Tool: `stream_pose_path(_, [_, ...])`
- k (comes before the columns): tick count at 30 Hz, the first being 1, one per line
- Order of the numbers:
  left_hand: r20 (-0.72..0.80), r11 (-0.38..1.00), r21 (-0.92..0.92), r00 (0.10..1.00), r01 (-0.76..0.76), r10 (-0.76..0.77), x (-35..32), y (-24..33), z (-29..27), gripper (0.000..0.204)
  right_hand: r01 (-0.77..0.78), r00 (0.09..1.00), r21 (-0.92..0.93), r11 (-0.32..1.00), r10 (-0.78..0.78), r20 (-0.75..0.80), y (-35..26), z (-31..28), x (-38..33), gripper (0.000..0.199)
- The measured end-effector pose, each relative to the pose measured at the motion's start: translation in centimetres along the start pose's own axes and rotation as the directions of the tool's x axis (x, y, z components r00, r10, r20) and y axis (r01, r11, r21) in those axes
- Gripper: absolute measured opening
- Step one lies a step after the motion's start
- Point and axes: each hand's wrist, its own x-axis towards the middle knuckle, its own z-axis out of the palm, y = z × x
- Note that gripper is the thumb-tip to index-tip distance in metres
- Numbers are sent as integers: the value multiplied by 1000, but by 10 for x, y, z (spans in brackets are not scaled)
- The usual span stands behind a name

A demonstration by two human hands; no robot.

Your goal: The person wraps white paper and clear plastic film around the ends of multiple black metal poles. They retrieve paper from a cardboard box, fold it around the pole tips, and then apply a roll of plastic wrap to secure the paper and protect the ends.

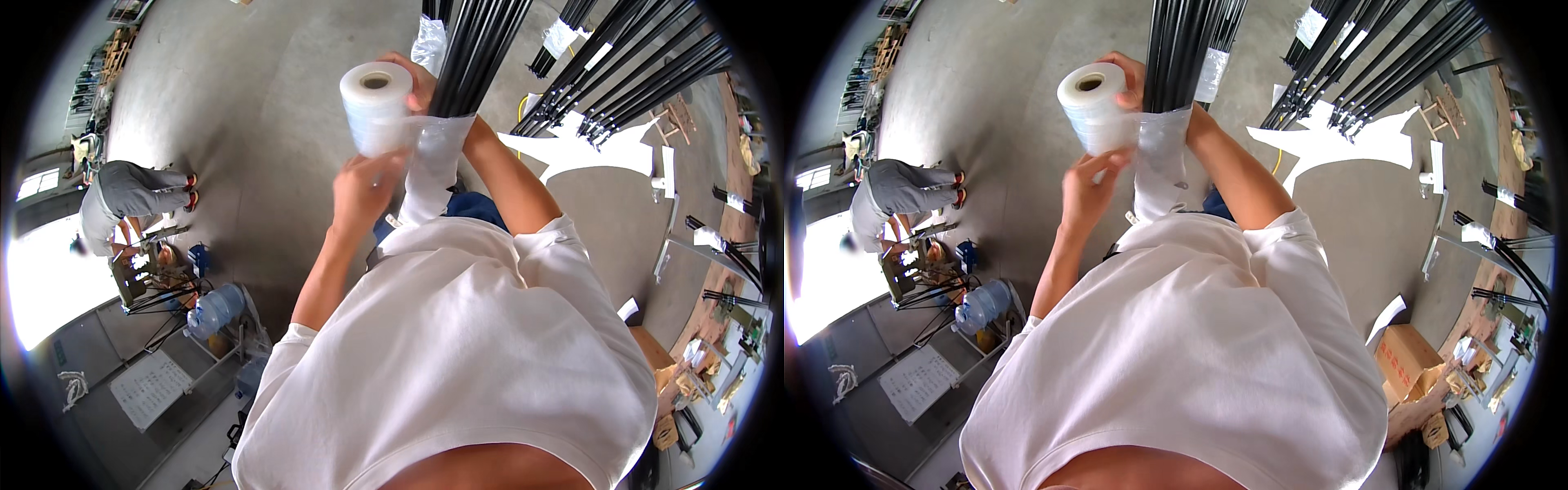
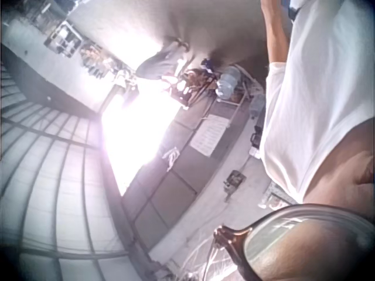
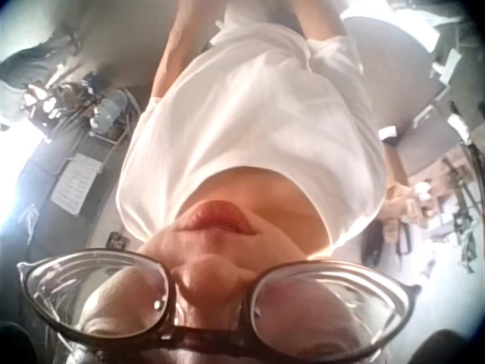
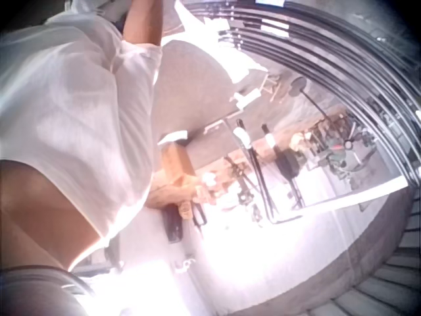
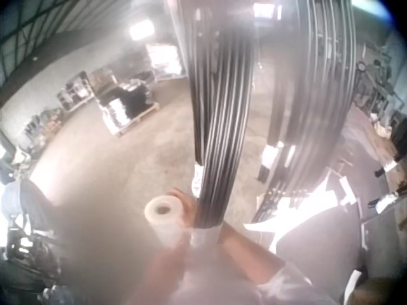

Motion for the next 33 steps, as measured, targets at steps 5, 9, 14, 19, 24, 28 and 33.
stream_pose_path(5, [-322,997,-60,946,-51,29,21,-15,-8,47,-56,998,-38,998,57,35,-8,4,-1,73])
stream_pose_path(9, [71,734,-678,997,49,-1,53,-19,-10,67,-74,995,-204,976,86,53,-16,6,0,83])
stream_pose_path(14, [-149,787,-615,987,-45,-60,50,-12,-11,70,-42,978,105,994,63,-198,-21,8,-39,73])
stream_pose_path(19, [-260,789,-611,957,-62,-126,31,18,-22,66,-167,957,65,984,177,-227,-38,16,-59,46])
stream_pose_path(24, [-159,712,-700,962,49,-223,20,36,-40,69,-116,869,69,991,135,-477,-33,27,-56,26])
stream_pose_path(28, [-137,638,-767,988,-64,-66,5,44,-42,72,-74,786,-12,997,51,-616,-31,39,-50,14])
stream_pose_path(33, [110,929,-300,960,-216,259,13,86,-16,79,-122,862,194,973,201,-465,-26,47,-48,24])
